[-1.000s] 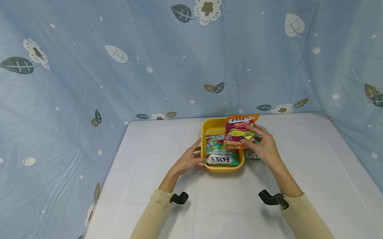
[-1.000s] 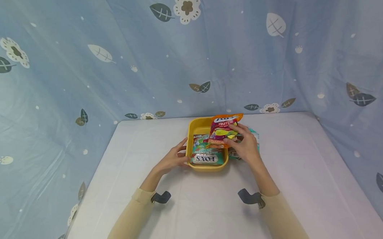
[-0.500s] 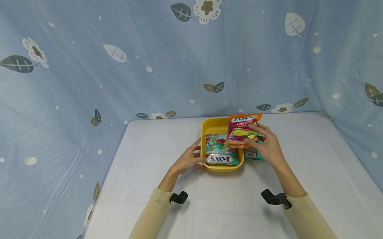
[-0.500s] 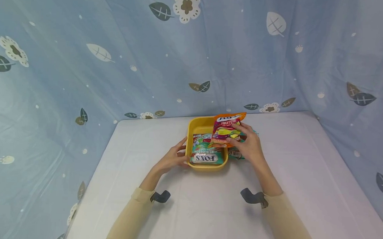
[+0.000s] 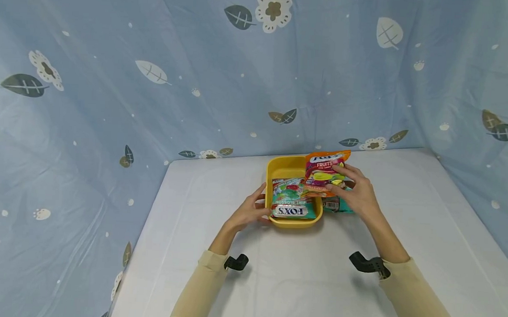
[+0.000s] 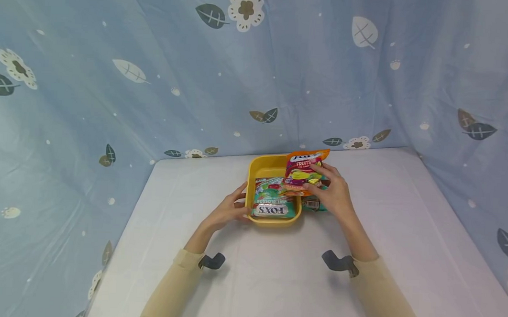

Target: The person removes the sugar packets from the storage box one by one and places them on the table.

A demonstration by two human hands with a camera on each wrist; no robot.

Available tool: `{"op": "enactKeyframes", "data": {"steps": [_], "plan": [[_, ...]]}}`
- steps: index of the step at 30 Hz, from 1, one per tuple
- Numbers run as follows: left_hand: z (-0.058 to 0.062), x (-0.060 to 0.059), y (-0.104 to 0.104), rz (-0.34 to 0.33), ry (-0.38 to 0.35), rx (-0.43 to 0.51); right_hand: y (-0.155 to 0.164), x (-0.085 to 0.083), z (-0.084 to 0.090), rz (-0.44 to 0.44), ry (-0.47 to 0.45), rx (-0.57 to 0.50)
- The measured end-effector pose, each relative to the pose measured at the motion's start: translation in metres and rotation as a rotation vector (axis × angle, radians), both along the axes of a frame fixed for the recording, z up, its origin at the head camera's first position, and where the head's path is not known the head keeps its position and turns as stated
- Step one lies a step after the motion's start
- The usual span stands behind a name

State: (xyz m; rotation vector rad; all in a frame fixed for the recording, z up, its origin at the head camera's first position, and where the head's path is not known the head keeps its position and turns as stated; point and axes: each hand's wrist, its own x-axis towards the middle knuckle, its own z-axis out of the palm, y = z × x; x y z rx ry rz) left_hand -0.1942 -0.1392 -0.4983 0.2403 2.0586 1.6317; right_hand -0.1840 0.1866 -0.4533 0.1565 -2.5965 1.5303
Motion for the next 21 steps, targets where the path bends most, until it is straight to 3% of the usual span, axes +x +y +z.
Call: {"op": "enactKeyframes", "data": {"steps": [3,11,21], "plan": [[0.001,-0.001,0.0,-0.009,-0.003,0.004,0.002,0.0,0.001,-0.002,0.0,0.001],[-0.011,-0.002,-0.001,0.017,0.062,-0.041,0.006,0.002,0.0,-0.006,0.005,-0.003],[-0.012,-0.002,0.0,0.031,0.049,-0.007,0.012,0.003,-0.001,-0.014,0.005,-0.01]]}}
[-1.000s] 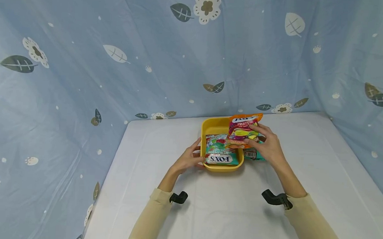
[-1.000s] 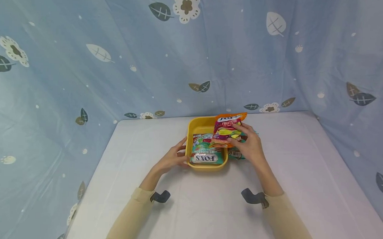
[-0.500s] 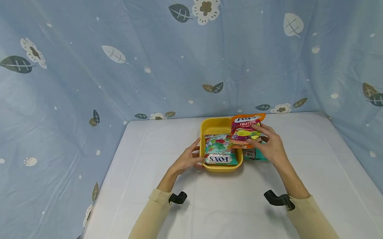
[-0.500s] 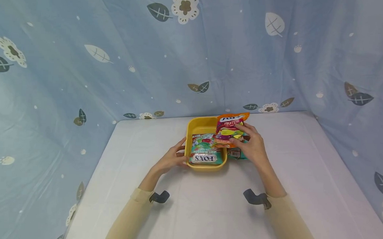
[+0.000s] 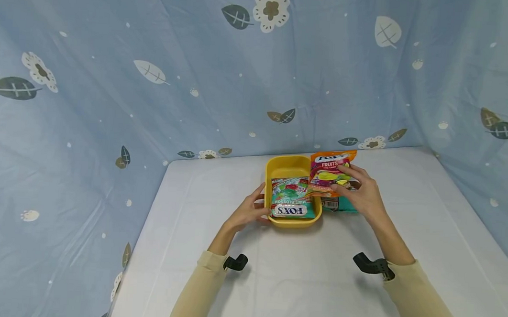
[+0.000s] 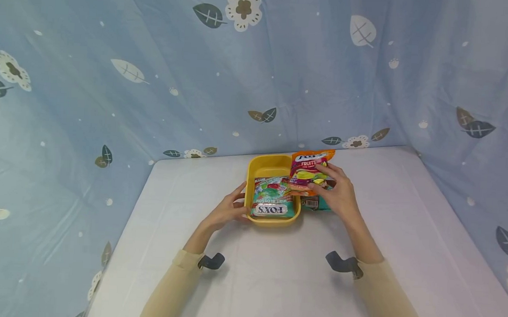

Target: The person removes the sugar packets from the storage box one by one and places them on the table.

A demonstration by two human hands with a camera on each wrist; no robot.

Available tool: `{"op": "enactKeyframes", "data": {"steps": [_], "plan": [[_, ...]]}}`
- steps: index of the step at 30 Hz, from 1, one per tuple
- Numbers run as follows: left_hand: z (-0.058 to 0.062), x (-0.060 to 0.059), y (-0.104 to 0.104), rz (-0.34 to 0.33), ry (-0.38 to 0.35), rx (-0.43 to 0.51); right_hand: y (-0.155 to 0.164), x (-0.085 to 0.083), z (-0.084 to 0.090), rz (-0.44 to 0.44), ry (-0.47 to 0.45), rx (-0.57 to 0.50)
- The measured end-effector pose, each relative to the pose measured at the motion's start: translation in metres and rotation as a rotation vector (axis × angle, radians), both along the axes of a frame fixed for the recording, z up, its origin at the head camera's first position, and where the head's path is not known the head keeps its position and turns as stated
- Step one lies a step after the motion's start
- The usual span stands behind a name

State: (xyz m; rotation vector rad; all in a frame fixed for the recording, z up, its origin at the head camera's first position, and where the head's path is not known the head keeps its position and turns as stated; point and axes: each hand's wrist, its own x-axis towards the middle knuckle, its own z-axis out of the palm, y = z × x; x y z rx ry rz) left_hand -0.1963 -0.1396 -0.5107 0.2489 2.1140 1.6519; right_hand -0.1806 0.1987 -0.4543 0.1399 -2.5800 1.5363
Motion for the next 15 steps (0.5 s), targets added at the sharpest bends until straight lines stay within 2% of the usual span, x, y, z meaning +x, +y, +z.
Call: {"op": "enactKeyframes", "data": {"steps": [9,15], "plan": [[0.001,-0.001,0.001,-0.019,-0.026,0.012,0.007,0.004,0.0,-0.025,-0.022,0.02],[0.01,0.003,0.001,-0.029,-0.06,0.033,0.011,0.005,0.0,-0.027,-0.016,-0.006]]}}
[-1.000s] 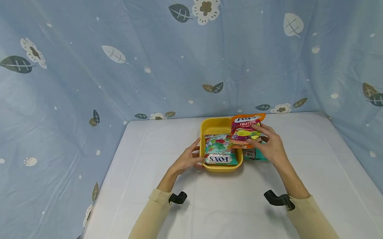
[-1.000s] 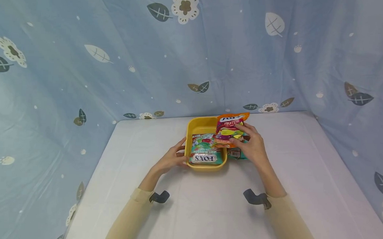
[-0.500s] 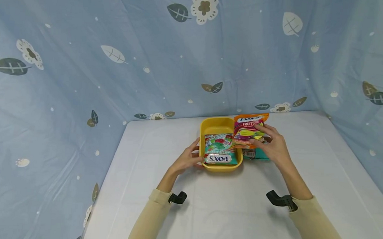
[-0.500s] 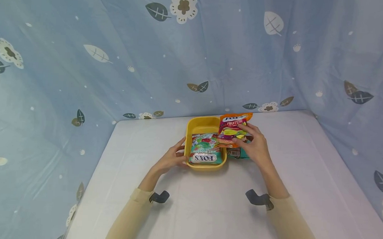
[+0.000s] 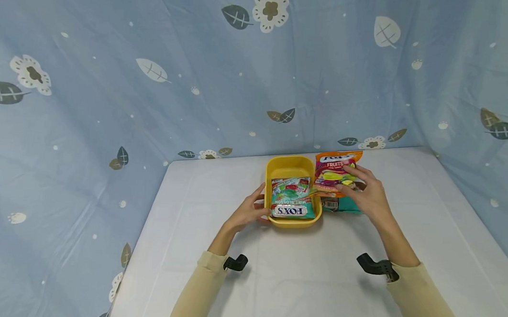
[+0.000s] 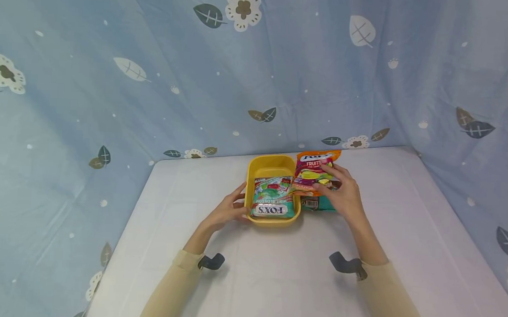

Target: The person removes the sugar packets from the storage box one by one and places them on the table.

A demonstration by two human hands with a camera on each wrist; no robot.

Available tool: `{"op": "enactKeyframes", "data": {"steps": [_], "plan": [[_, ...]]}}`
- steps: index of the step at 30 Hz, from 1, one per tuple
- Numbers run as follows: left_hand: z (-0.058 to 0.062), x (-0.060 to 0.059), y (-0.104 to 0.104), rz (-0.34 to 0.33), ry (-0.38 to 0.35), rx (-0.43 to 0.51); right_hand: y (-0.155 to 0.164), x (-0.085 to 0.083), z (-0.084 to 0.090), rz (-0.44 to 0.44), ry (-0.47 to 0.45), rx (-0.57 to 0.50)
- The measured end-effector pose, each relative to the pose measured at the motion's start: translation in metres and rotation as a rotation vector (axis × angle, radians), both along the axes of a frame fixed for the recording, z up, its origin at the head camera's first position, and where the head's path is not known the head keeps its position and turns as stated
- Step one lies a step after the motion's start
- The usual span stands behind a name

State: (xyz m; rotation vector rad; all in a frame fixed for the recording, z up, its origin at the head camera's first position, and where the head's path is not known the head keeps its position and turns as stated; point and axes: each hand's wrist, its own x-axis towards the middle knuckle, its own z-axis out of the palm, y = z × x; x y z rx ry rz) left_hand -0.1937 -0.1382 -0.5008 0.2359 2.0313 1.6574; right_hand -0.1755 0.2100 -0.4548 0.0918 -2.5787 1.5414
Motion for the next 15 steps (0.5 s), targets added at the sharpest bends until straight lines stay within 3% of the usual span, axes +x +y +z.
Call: {"op": "enactKeyframes", "data": {"steps": [9,15], "plan": [[-0.012,0.001,0.0,0.036,0.061,-0.027,0.005,0.001,-0.007,-0.015,0.009,0.015],[-0.012,-0.001,-0.001,0.028,0.058,-0.03,0.01,0.003,-0.007,-0.032,0.007,0.033]]}}
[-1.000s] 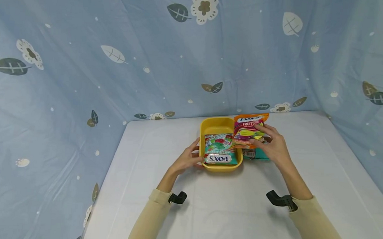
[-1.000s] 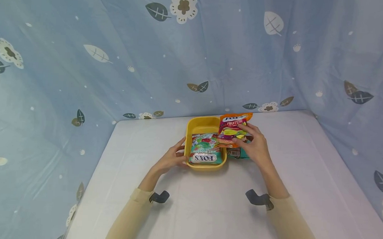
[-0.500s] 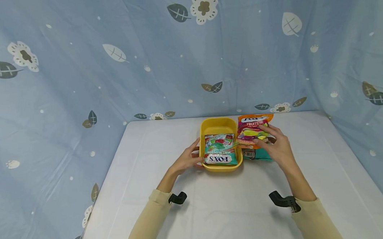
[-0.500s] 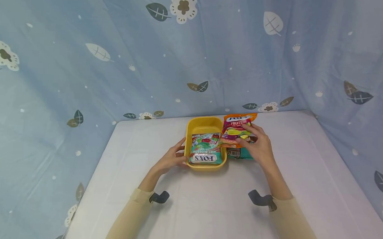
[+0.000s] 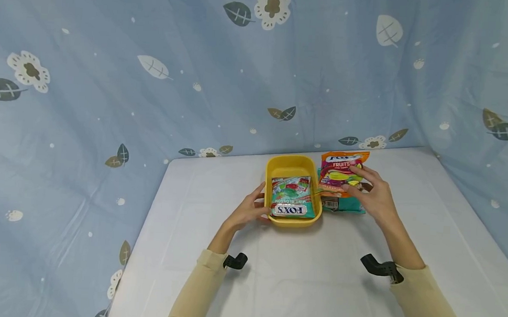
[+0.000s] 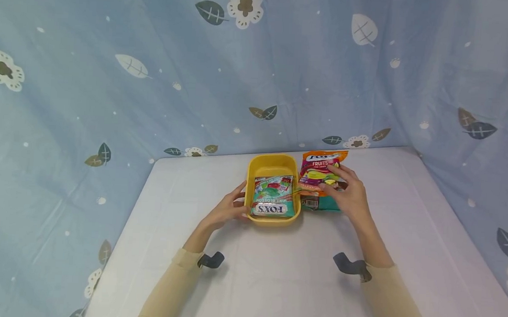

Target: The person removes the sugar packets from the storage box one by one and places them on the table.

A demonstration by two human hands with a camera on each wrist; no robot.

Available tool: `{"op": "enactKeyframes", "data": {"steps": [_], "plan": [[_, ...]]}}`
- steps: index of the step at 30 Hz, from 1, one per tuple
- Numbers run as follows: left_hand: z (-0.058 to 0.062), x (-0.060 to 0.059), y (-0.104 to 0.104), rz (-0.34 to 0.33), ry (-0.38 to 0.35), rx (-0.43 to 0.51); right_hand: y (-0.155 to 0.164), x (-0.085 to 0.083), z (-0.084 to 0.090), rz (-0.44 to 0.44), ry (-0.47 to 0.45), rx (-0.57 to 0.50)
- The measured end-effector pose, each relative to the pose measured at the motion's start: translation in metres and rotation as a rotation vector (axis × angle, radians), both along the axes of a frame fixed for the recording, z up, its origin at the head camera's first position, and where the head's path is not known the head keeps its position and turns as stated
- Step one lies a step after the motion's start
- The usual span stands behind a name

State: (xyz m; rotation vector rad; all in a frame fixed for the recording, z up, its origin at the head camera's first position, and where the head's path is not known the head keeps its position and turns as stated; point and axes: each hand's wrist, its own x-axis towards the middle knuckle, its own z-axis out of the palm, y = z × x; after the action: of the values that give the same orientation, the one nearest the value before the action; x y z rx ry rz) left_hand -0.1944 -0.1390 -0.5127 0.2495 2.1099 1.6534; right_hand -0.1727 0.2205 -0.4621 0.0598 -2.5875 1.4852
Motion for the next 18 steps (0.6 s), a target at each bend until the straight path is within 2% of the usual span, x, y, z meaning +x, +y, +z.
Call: {"op": "enactKeyframes", "data": {"steps": [11,18], "plan": [[0.007,0.002,0.001,0.003,-0.004,-0.023,0.006,0.002,-0.001,-0.016,0.016,-0.015],[0.014,0.001,0.001,-0.022,-0.029,-0.013,0.01,0.002,0.001,-0.023,0.011,-0.014]]}}
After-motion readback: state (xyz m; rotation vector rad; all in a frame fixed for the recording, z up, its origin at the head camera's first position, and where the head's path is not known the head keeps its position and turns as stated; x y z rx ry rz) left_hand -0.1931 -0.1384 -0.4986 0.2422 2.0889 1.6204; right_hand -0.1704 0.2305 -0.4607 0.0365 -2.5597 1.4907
